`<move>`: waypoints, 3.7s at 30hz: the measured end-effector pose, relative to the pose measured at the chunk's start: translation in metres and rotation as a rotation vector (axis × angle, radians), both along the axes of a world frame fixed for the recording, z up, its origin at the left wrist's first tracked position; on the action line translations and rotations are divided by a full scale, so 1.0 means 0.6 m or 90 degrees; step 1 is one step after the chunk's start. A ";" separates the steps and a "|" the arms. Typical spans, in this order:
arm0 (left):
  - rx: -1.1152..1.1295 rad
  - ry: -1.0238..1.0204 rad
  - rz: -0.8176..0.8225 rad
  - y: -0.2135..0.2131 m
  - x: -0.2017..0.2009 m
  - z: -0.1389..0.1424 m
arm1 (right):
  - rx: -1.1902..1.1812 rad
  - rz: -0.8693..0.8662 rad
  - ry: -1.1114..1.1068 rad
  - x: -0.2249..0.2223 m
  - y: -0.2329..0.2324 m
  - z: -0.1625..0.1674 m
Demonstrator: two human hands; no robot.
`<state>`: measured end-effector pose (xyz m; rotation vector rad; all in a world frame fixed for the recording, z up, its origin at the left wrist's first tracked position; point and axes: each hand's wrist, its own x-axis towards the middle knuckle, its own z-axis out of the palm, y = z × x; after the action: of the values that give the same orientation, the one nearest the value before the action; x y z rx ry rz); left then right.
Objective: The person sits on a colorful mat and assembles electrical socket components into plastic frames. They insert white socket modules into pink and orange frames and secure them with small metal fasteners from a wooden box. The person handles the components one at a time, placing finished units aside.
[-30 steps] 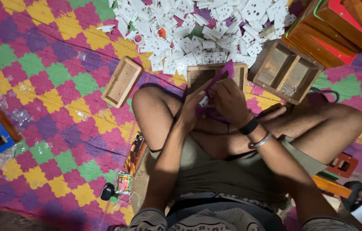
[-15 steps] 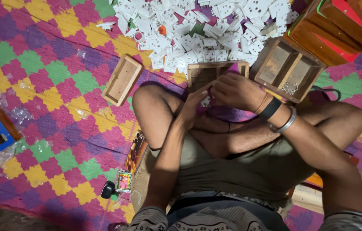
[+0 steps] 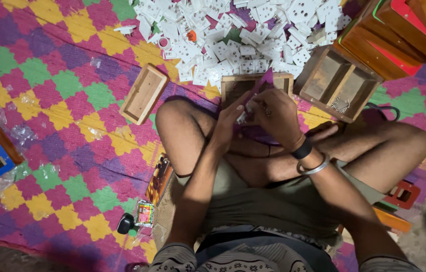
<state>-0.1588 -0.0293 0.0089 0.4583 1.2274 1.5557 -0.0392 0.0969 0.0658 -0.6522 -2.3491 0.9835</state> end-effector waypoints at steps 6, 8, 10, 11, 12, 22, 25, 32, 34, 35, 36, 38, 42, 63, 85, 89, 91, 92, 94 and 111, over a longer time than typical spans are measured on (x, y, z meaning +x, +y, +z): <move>0.011 0.054 0.010 -0.003 0.004 -0.004 | 0.168 -0.031 -0.059 -0.007 -0.032 0.003; 0.052 0.085 0.013 -0.002 0.002 -0.001 | 0.161 -0.026 -0.025 -0.008 -0.033 -0.003; -0.047 0.058 0.000 -0.007 0.001 0.007 | 0.137 -0.022 0.012 -0.009 -0.029 -0.010; -0.095 0.045 -0.008 -0.009 0.000 0.011 | 0.126 -0.021 0.032 -0.010 -0.026 -0.015; -0.089 0.045 -0.013 -0.008 -0.001 0.015 | 0.087 -0.026 0.035 -0.010 -0.022 -0.019; -0.063 0.031 -0.007 -0.009 -0.006 0.037 | -0.192 -0.035 0.057 -0.009 -0.014 -0.029; -0.053 0.029 0.000 -0.011 -0.009 0.029 | -0.124 -0.055 0.061 -0.015 -0.024 -0.023; 0.043 0.094 0.036 -0.011 0.000 0.000 | 0.078 -0.050 0.020 -0.020 -0.038 -0.010; 0.019 0.117 0.036 -0.010 0.001 -0.005 | -0.030 -0.058 0.000 -0.021 -0.036 -0.008; 0.007 0.129 0.038 -0.012 0.001 -0.006 | -0.084 -0.058 -0.009 -0.020 -0.035 -0.008; -0.007 0.119 0.033 -0.013 0.001 -0.007 | -0.047 -0.039 0.007 -0.019 -0.033 -0.007; -0.033 0.099 0.018 -0.015 0.001 -0.006 | 0.027 -0.004 0.040 -0.015 -0.028 -0.004; 0.028 0.124 0.011 -0.013 -0.004 -0.002 | 0.202 0.139 0.028 -0.004 0.003 0.010; 0.019 0.010 0.011 -0.046 -0.008 0.020 | 0.229 0.440 0.032 -0.035 0.077 0.082; 0.023 0.177 0.122 -0.050 0.008 0.031 | 0.065 -0.029 0.022 -0.044 -0.079 -0.013; 0.064 0.160 0.115 -0.052 0.005 0.026 | 0.170 0.132 0.021 -0.026 -0.045 0.002; 0.047 0.101 0.087 -0.054 0.006 0.020 | 0.303 0.222 -0.002 -0.024 -0.017 0.011; 0.037 0.071 0.074 -0.056 0.007 0.017 | 0.369 0.267 -0.015 -0.024 -0.005 0.016; -0.012 0.110 0.042 -0.061 0.006 0.010 | 0.503 0.364 -0.029 -0.020 0.018 0.029; -0.006 -0.106 -0.133 -0.082 -0.001 0.019 | 0.839 0.807 0.019 -0.039 0.048 0.079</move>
<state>-0.1592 -0.0786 0.0200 0.4274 1.0248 1.3810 -0.0623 0.1259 0.1133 1.4081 -2.5431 -0.3847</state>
